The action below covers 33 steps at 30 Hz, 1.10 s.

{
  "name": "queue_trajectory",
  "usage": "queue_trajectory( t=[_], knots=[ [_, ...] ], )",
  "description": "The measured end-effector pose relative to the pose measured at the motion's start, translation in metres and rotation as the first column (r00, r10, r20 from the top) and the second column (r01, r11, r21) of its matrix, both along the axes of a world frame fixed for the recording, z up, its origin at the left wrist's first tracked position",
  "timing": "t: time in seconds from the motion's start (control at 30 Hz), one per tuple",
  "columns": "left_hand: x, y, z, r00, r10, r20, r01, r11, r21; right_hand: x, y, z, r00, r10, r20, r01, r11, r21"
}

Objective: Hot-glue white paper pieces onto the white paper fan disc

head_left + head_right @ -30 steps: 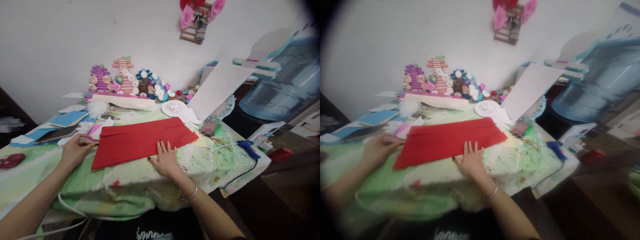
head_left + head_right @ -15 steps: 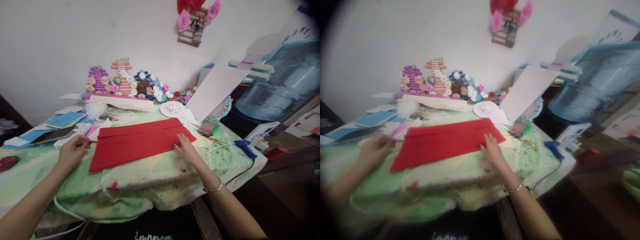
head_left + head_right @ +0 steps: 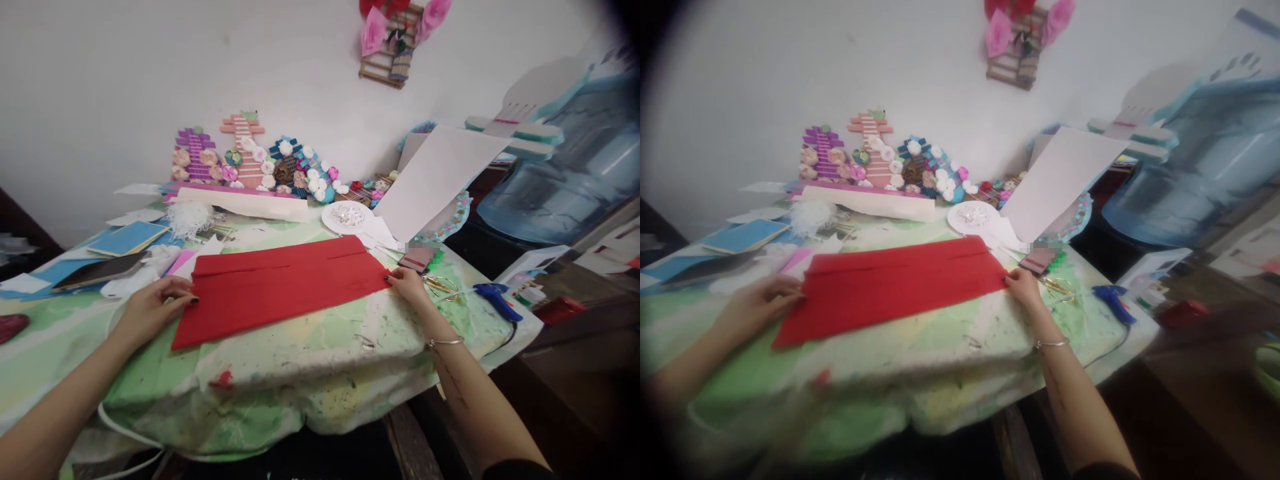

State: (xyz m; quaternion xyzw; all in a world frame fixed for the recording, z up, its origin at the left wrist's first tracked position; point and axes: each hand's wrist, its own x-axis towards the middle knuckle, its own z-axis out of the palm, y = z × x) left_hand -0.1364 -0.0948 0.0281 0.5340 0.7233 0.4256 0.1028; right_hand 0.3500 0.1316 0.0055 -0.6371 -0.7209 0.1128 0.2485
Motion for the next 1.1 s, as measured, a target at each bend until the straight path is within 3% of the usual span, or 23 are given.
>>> queue_trajectory(
  t=[0.13,0.43,0.7,0.9,1.1],
  knots=[
    [0.003,0.002,0.000,0.999,-0.033,0.026,0.033,0.999,-0.015,0.000,-0.002,0.000,1.000,-0.011,-0.014,0.011,0.999,0.038],
    [-0.021,0.010,-0.032,0.947,-0.286,0.147,0.303,0.947,-0.107,0.001,-0.003,0.000,0.998,-0.008,-0.067,0.013,0.996,0.084],
    [-0.019,0.007,-0.032,0.925,-0.368,0.099,0.380,0.911,-0.160,0.000,-0.009,0.008,0.997,-0.025,-0.077,0.033,0.994,0.105],
    [-0.018,0.007,-0.029,0.934,-0.351,0.063,0.356,0.915,-0.188,-0.001,-0.011,0.011,0.999,-0.030,-0.045,0.035,0.994,0.101],
    [-0.019,0.007,-0.027,0.914,-0.397,-0.088,0.373,0.905,-0.203,-0.001,-0.005,0.008,0.999,-0.023,0.039,0.020,0.996,0.088]
  ],
)
